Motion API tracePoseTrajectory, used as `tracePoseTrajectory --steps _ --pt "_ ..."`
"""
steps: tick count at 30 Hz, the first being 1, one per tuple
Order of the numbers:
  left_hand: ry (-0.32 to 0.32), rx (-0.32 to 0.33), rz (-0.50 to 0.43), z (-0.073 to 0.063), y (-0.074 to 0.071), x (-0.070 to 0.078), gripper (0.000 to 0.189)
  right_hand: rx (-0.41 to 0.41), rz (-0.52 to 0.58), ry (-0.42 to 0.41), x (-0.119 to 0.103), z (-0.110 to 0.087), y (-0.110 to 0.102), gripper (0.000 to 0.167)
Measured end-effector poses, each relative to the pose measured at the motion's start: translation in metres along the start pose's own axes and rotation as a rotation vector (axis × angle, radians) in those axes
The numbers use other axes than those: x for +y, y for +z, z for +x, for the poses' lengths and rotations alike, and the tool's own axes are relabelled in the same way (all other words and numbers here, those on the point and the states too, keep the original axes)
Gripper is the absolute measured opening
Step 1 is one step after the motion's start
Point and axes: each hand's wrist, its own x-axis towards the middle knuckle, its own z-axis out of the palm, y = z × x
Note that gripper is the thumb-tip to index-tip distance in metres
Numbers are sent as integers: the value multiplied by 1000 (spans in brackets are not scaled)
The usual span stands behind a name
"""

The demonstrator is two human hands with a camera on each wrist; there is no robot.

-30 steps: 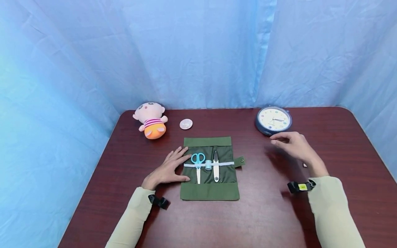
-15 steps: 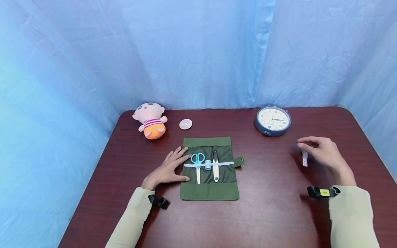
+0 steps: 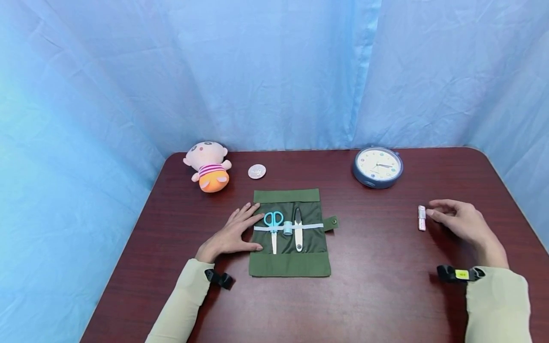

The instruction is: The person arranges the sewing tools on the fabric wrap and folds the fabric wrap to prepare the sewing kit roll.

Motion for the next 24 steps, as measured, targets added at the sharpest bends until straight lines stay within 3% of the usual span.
tracePoseTrajectory --steps 8,16,24 --pt "4 5 3 1 0 -1 85 -103 -54 -54 -2 1 -3 59" --pt "-10 -5 9 1 2 -2 87 -60 -137 -110 -1 2 1 51" --pt "-11 -4 10 1 2 -2 87 -50 -114 -121 -3 2 4 40"
